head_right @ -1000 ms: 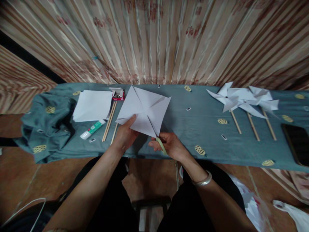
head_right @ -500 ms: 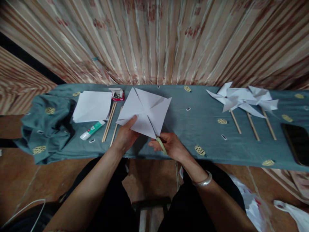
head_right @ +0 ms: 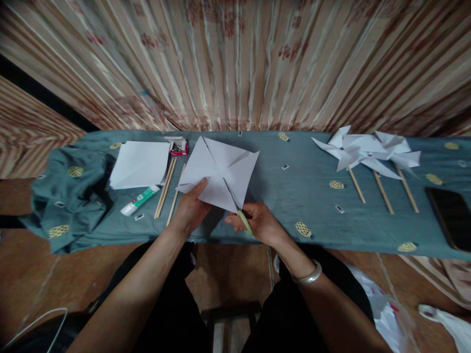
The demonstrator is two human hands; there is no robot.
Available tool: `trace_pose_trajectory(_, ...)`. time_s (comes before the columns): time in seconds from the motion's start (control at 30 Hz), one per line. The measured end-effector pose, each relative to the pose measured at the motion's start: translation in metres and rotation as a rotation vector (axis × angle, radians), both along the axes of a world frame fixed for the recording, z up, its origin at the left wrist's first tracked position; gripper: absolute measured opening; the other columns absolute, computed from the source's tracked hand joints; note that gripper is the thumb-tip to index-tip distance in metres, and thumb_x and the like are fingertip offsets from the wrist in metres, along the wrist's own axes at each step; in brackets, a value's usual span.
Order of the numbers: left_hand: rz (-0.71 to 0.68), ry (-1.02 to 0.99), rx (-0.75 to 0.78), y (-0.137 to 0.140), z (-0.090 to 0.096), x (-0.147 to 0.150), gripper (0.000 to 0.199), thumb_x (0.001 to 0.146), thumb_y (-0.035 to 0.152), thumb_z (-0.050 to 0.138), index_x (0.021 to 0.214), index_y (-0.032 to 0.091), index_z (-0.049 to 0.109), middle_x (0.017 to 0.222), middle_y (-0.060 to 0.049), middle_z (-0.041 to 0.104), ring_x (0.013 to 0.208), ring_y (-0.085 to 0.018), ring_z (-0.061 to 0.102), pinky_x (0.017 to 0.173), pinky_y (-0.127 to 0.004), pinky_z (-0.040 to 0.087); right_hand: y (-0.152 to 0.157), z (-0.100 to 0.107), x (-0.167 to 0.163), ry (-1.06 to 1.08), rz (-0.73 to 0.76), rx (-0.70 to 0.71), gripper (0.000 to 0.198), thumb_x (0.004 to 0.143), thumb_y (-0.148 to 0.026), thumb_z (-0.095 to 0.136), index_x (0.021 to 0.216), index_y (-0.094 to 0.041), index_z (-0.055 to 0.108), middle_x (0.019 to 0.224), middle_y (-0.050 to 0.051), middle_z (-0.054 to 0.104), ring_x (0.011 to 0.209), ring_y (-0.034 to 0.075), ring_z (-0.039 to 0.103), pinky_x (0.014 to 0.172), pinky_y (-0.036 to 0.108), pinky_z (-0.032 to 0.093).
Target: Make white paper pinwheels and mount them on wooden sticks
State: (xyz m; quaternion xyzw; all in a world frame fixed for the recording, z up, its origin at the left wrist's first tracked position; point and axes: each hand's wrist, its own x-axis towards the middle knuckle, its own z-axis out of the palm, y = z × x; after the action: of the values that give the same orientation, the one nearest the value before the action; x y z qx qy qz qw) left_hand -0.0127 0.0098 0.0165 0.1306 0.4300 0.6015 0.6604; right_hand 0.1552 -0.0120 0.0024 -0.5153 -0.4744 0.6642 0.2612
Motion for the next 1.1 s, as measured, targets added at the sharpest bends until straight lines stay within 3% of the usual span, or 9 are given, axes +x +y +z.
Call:
trace_pose_trajectory(0.2,-0.026,0.001,-0.010,0.000,-0.001,-0.001,0.018,0.078,0.020,0.073,0.095,0.019,0.070,0.087,-0.001,0.073,0.085,-0.018,0.069,0.084,-0.029,0.055,0.000,-0.003,-0.001,0.001,-0.008,-0.007,0.051,0.048,-0.060,0.088,0.066,-0.015,0.072,0.051,0.000,0.062,0.048,0.010,0.052,0.046,0.024,0.038)
trace_pose_trajectory(0.5,0.001,-0.015,-0.034,0.000,0.001,-0.001,0.025,0.077,0.018,0.074,0.102,0.018,0.070,0.089,-0.001,0.073,0.081,-0.016,0.068,0.084,-0.029,0.055,-0.001,-0.002,0.000,0.006,0.025,0.004,0.048,0.055,-0.057,0.086,0.070,-0.015,0.069,0.054,0.000,0.063,0.050,0.010,0.053,0.048,0.025,0.039)
trace_pose_trajectory(0.67,0.039,-0.009,-0.030,0.004,0.000,-0.003,0.022,0.079,0.016,0.071,0.101,0.016,0.069,0.085,-0.001,0.073,0.082,-0.016,0.068,0.081,-0.026,0.053,-0.001,0.007,0.009,-0.040,0.165,-0.022,0.051,0.061,-0.054,0.084,0.088,-0.013,0.068,0.066,0.003,0.068,0.059,0.012,0.058,0.054,0.025,0.042)
trace_pose_trajectory(0.87,0.102,-0.069,-0.041,0.012,0.004,-0.010,0.024,0.089,0.009,0.057,0.110,0.015,0.067,0.083,0.001,0.072,0.069,-0.010,0.065,0.073,-0.022,0.052,0.003,0.020,0.051,-0.144,0.321,-0.053,0.056,0.062,-0.053,0.083,0.099,-0.014,0.066,0.063,-0.005,0.058,0.054,0.009,0.050,0.051,0.023,0.037)
trace_pose_trajectory(0.97,0.109,-0.077,-0.065,0.012,0.001,-0.008,0.028,0.090,0.009,0.056,0.116,0.016,0.065,0.085,0.001,0.072,0.071,-0.011,0.066,0.078,-0.024,0.054,0.006,0.019,0.078,-0.302,0.239,0.045,0.062,0.064,-0.059,0.078,0.106,-0.015,0.066,0.069,-0.002,0.063,0.056,0.012,0.053,0.052,0.025,0.039)
trace_pose_trajectory(1.1,0.038,-0.096,-0.109,0.008,-0.008,0.003,0.028,0.091,0.011,0.055,0.117,0.016,0.064,0.086,-0.001,0.073,0.073,-0.012,0.067,0.081,-0.027,0.056,0.012,0.008,0.101,-0.782,-0.038,0.364,0.060,0.069,-0.059,0.073,0.113,-0.018,0.067,0.078,0.005,0.071,0.062,0.020,0.062,0.057,0.031,0.044)
